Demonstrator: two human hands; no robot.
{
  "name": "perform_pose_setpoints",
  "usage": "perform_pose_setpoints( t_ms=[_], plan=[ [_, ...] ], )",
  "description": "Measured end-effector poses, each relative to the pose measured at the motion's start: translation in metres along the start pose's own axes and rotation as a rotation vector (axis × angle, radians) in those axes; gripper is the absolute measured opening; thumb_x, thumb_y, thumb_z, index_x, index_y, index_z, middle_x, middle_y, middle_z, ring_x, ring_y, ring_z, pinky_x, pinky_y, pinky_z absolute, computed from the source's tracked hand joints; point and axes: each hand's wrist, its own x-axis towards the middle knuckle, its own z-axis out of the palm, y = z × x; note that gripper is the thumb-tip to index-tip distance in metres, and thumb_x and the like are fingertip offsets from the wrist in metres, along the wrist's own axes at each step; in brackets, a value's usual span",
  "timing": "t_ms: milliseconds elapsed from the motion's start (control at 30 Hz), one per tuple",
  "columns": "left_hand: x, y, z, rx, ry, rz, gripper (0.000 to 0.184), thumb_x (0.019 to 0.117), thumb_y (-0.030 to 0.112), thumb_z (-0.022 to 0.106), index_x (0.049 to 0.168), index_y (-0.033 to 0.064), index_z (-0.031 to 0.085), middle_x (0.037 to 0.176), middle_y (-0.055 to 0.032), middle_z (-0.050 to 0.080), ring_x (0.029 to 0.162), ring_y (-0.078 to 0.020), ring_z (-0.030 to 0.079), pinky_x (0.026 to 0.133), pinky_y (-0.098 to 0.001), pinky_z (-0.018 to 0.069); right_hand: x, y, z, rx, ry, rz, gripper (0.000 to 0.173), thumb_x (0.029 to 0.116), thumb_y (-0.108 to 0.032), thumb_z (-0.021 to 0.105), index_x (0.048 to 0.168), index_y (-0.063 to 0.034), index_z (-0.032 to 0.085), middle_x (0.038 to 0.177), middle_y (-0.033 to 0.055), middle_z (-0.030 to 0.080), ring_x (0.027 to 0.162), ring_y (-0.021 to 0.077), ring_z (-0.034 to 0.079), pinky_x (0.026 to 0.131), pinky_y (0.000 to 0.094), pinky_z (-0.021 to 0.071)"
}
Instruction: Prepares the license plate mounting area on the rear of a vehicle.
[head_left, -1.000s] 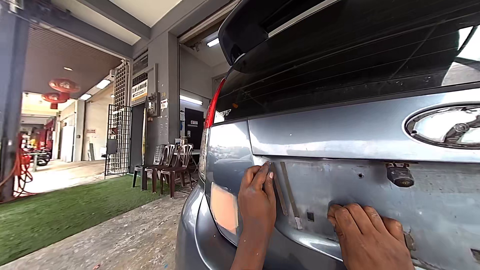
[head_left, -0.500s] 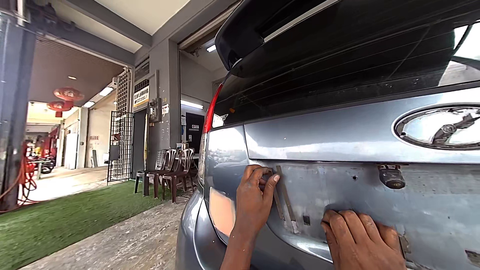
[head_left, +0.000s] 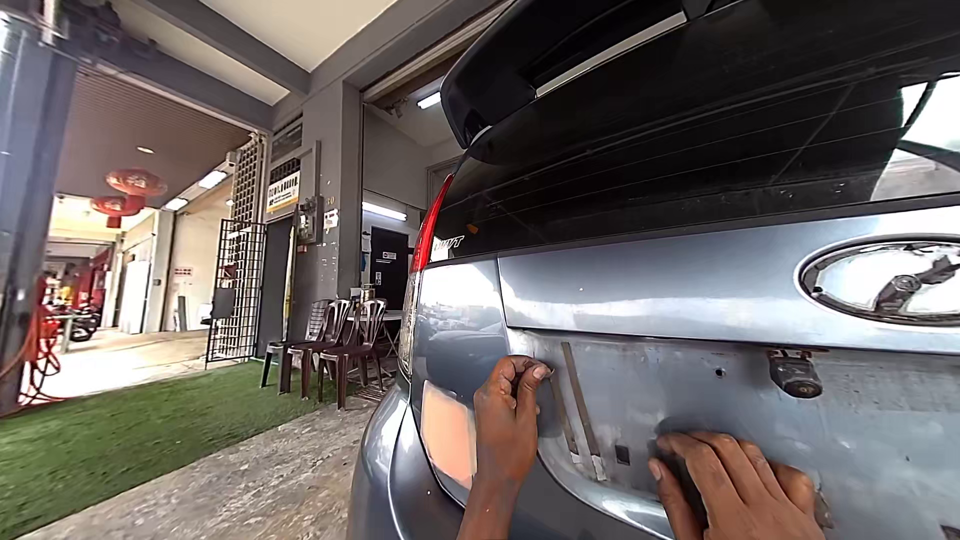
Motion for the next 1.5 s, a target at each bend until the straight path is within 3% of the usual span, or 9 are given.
perform_pose_setpoints(
  t_ms=[167, 300, 467, 633, 767, 967, 1367, 1433, 1500],
  plan=[
    [0.000, 0.000, -0.003, -0.091, -0.030, -0.017, 0.016, 0.1007, 0.020, 0.064, 0.100, 0.0058, 0.072, 0.088, -0.0019, 0.073, 0.066, -0.0085, 0.066, 0.053, -0.0209, 0.0532, 0.062, -0.026, 0.050, 0.106, 0.080, -0.165, 0.032, 0.0997, -0.041, 0.052, 0.115, -0.0240, 0.074, 0.104, 0.0024, 0.069, 0.096, 0.0270, 0.064, 0.079, 0.0496, 0.0443],
    [-0.001, 0.002, -0.005, -0.129, -0.037, -0.037, 0.016, 0.0996, 0.019, 0.066, 0.100, 0.0044, 0.072, 0.087, -0.0017, 0.072, 0.066, -0.0079, 0.066, 0.053, -0.0213, 0.0548, 0.095, -0.041, 0.078, 0.107, 0.031, -0.337, 0.016, 0.0946, -0.023, 0.059, 0.095, -0.0185, 0.074, 0.095, 0.0026, 0.068, 0.093, 0.0272, 0.067, 0.082, 0.0523, 0.0488],
    [-0.003, -0.001, -0.009, -0.202, -0.027, -0.033, 0.014, 0.0981, 0.015, 0.068, 0.101, 0.0013, 0.072, 0.088, -0.0046, 0.072, 0.067, -0.0097, 0.068, 0.053, -0.0231, 0.0574, 0.104, -0.043, 0.075, 0.072, 0.000, -0.437, 0.011, 0.0904, -0.009, 0.060, 0.087, -0.0128, 0.070, 0.087, 0.0049, 0.067, 0.085, 0.0264, 0.068, 0.073, 0.0436, 0.0534],
    [-0.001, -0.003, -0.028, -0.195, -0.183, -0.061, 0.068, 0.0887, 0.039, 0.081, 0.140, 0.0009, 0.057, 0.118, -0.0099, 0.064, 0.075, -0.0140, 0.068, 0.057, -0.0268, 0.0610, 0.107, -0.038, 0.075, 0.024, 0.001, -0.512, 0.019, 0.0906, -0.003, 0.051, 0.087, -0.0094, 0.068, 0.086, 0.0074, 0.066, 0.084, 0.0275, 0.067, 0.071, 0.0415, 0.0537],
    [-0.006, 0.007, -0.023, 0.097, -0.244, 0.024, 0.042, 0.0867, 0.026, 0.082, 0.123, 0.0061, 0.074, 0.114, -0.0073, 0.061, 0.072, -0.0017, 0.059, 0.059, -0.0158, 0.0535, 0.106, -0.034, 0.077, 0.038, 0.043, -0.530, 0.019, 0.0919, -0.005, 0.049, 0.086, -0.0083, 0.067, 0.084, 0.0080, 0.066, 0.082, 0.0280, 0.067, 0.069, 0.0415, 0.0526],
    [-0.016, 0.017, 0.006, 0.224, 0.014, -0.074, 0.017, 0.0854, 0.018, 0.077, 0.100, 0.0101, 0.081, 0.095, -0.0004, 0.068, 0.072, -0.0011, 0.062, 0.064, -0.0165, 0.0539, 0.104, -0.032, 0.076, 0.066, 0.056, -0.529, 0.021, 0.0940, -0.008, 0.047, 0.088, -0.0080, 0.067, 0.085, 0.0092, 0.066, 0.082, 0.0300, 0.068, 0.070, 0.0438, 0.0532],
    [-0.003, 0.043, 0.002, 0.400, -0.194, -0.284, 0.018, 0.0937, 0.023, 0.067, 0.102, 0.0090, 0.075, 0.095, -0.0022, 0.066, 0.080, -0.0086, 0.064, 0.075, -0.0263, 0.0543, 0.104, -0.027, 0.077, 0.125, 0.035, -0.532, 0.023, 0.0961, -0.012, 0.047, 0.087, -0.0095, 0.068, 0.087, 0.0082, 0.066, 0.086, 0.0305, 0.068, 0.073, 0.0461, 0.0530],
    [0.000, 0.048, 0.002, 0.464, -0.213, -0.272, 0.017, 0.0955, 0.021, 0.064, 0.102, 0.0085, 0.075, 0.097, -0.0038, 0.067, 0.086, -0.0116, 0.065, 0.079, -0.0294, 0.0549, 0.104, -0.025, 0.075, 0.208, -0.006, -0.503, 0.029, 0.0995, -0.022, 0.043, 0.096, -0.0116, 0.070, 0.091, 0.0052, 0.067, 0.089, 0.0272, 0.068, 0.076, 0.0455, 0.0523],
    [0.003, 0.054, 0.004, 0.544, -0.206, -0.262, 0.018, 0.0970, 0.018, 0.062, 0.101, 0.0080, 0.076, 0.099, -0.0058, 0.070, 0.091, -0.0151, 0.068, 0.081, -0.0328, 0.0566, 0.100, -0.024, 0.060, 0.343, -0.065, -0.425, 0.046, 0.1059, -0.039, 0.037, 0.126, -0.0098, 0.066, 0.104, 0.0049, 0.069, 0.090, 0.0226, 0.068, 0.075, 0.0430, 0.0549]
  ],
)
